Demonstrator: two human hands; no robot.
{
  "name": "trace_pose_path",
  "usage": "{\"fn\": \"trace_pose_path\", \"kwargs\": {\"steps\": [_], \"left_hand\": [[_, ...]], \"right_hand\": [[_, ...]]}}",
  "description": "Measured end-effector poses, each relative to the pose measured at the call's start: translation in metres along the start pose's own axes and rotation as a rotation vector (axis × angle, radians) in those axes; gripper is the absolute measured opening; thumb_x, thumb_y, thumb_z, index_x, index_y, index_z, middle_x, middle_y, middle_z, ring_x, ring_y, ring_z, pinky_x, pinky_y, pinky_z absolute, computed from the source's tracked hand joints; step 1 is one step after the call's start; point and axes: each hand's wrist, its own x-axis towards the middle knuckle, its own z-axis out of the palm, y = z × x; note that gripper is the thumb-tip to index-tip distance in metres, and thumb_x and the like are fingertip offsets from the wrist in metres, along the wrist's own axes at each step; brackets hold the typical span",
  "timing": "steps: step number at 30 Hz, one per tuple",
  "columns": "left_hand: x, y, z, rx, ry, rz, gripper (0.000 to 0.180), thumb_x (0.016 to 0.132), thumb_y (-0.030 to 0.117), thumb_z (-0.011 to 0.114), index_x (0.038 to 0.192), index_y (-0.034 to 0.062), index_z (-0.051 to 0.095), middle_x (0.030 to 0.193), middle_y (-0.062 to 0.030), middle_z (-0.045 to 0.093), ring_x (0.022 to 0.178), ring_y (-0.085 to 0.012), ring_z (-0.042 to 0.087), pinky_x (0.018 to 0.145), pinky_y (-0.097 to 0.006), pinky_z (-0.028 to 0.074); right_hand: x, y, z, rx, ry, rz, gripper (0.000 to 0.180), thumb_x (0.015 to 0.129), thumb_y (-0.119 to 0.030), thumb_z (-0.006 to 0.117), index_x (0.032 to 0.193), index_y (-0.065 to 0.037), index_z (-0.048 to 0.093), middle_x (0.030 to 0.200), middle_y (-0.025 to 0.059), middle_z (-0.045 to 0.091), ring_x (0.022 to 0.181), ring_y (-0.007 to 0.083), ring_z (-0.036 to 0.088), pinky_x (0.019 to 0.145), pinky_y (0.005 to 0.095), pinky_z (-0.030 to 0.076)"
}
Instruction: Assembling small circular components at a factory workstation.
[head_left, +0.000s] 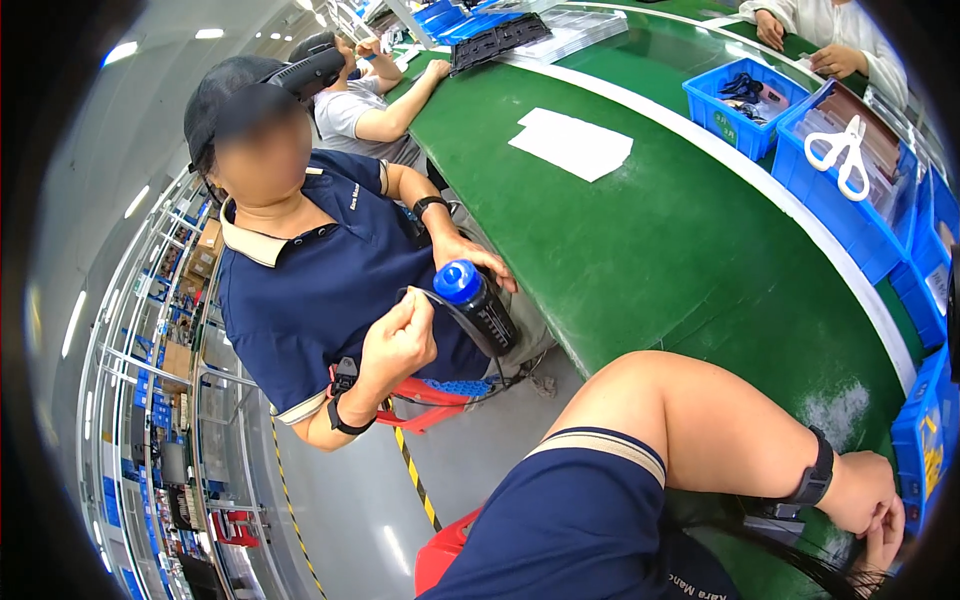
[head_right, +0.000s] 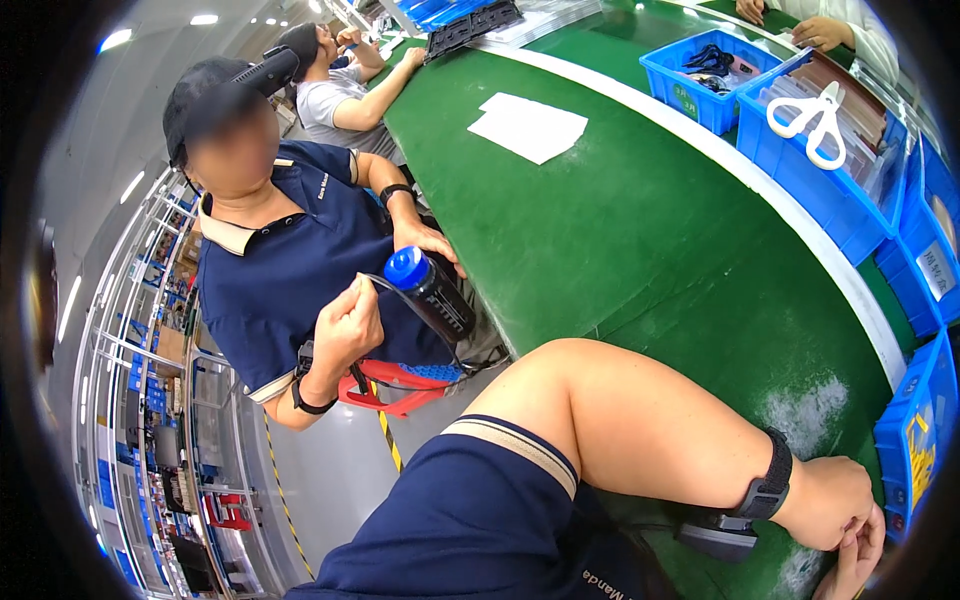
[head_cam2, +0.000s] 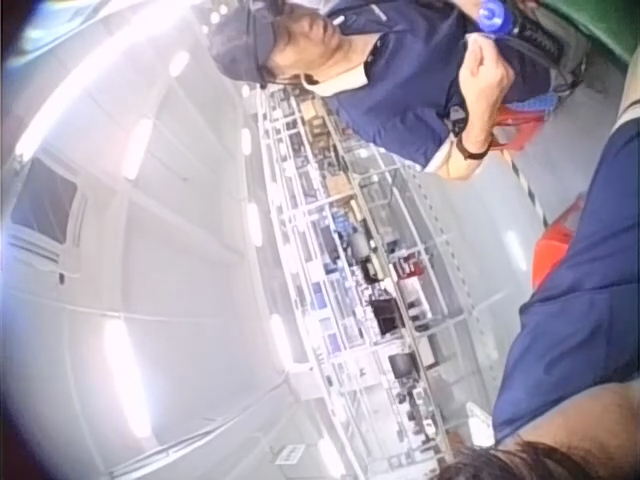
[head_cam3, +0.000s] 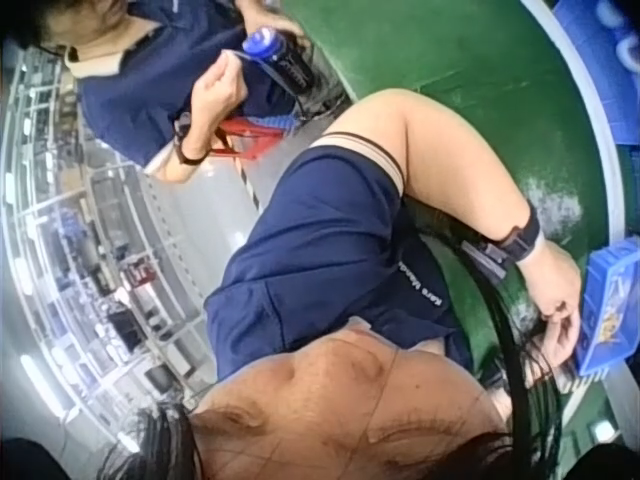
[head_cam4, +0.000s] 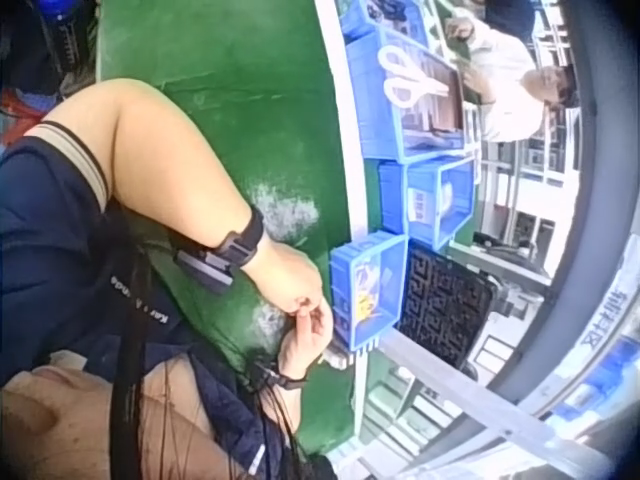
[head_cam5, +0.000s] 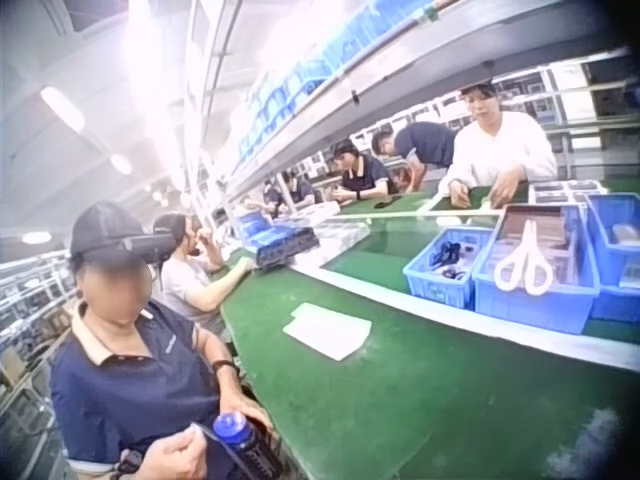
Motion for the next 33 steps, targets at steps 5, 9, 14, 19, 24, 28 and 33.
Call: {"fn": "trace_pose_path", "kwargs": {"steps": [5, 9, 14, 19, 24, 28, 33], "left_hand": [[0.000, 0.000, 0.000, 0.005, 0.005, -0.001, 0.005, 0.057, 0.009, 0.057, 0.058, 0.0071, 0.062, 0.061, -0.0103, 0.060, 0.061, -0.0277, 0.059, 0.057, -0.036, 0.047], [-0.001, 0.000, -0.001, -0.005, 0.007, -0.006, 0.005, 0.057, 0.009, 0.057, 0.057, 0.0075, 0.061, 0.060, -0.0106, 0.059, 0.060, -0.0281, 0.058, 0.056, -0.037, 0.047], [-0.001, 0.001, -0.002, 0.000, 0.008, -0.005, 0.005, 0.058, 0.009, 0.056, 0.056, 0.0076, 0.061, 0.060, -0.0109, 0.059, 0.060, -0.0286, 0.058, 0.055, -0.037, 0.046], [-0.003, 0.002, -0.003, 0.015, 0.021, 0.002, 0.006, 0.058, 0.009, 0.056, 0.056, 0.0072, 0.061, 0.060, -0.0112, 0.059, 0.060, -0.0288, 0.058, 0.055, -0.037, 0.046], [-0.003, 0.004, -0.005, 0.010, -0.004, -0.007, 0.005, 0.059, 0.008, 0.056, 0.056, 0.0065, 0.061, 0.061, -0.0114, 0.060, 0.061, -0.0289, 0.058, 0.056, -0.038, 0.046], [-0.002, 0.007, -0.008, 0.001, -0.016, -0.011, 0.005, 0.059, 0.007, 0.056, 0.057, 0.0061, 0.061, 0.061, -0.0114, 0.060, 0.062, -0.0291, 0.058, 0.056, -0.038, 0.046], [-0.003, 0.008, -0.005, 0.057, 0.014, -0.038, 0.005, 0.060, 0.006, 0.057, 0.057, 0.0055, 0.060, 0.061, -0.0115, 0.059, 0.062, -0.0293, 0.058, 0.056, -0.038, 0.046]], "right_hand": [[0.000, -0.007, 0.007, -0.004, 0.014, -0.017, 0.055, 0.078, -0.031, 0.060, 0.118, 0.001, 0.042, 0.100, 0.0025, 0.051, 0.081, 0.0080, 0.047, 0.066, 0.0180, 0.035], [0.000, -0.010, 0.011, -0.004, 0.004, -0.010, 0.055, 0.078, -0.032, 0.061, 0.117, 0.002, 0.042, 0.100, 0.0026, 0.051, 0.082, 0.0083, 0.047, 0.067, 0.0183, 0.036], [-0.001, -0.012, 0.011, -0.009, 0.004, -0.004, 0.055, 0.078, -0.033, 0.061, 0.116, 0.002, 0.043, 0.099, 0.0028, 0.051, 0.083, 0.0086, 0.048, 0.068, 0.0186, 0.036], [0.001, -0.001, 0.002, 0.644, 0.150, 0.157, 0.054, 0.078, -0.032, 0.061, 0.116, 0.002, 0.043, 0.099, 0.0031, 0.050, 0.085, 0.0092, 0.048, 0.070, 0.0193, 0.037], [0.000, 0.017, -0.014, 2.277, 0.539, 0.545, 0.053, 0.079, -0.031, 0.060, 0.115, 0.003, 0.043, 0.100, 0.0037, 0.050, 0.087, 0.0104, 0.048, 0.073, 0.0208, 0.037], [0.000, 0.019, -0.013, 2.624, 0.615, 0.636, 0.052, 0.079, -0.031, 0.061, 0.115, 0.003, 0.044, 0.100, 0.0035, 0.051, 0.087, 0.0101, 0.048, 0.072, 0.0204, 0.037], [-0.001, 0.009, -0.001, 2.669, 0.608, 0.667, 0.052, 0.078, -0.031, 0.062, 0.114, 0.002, 0.045, 0.098, 0.0026, 0.052, 0.084, 0.0088, 0.049, 0.068, 0.0187, 0.037]]}}
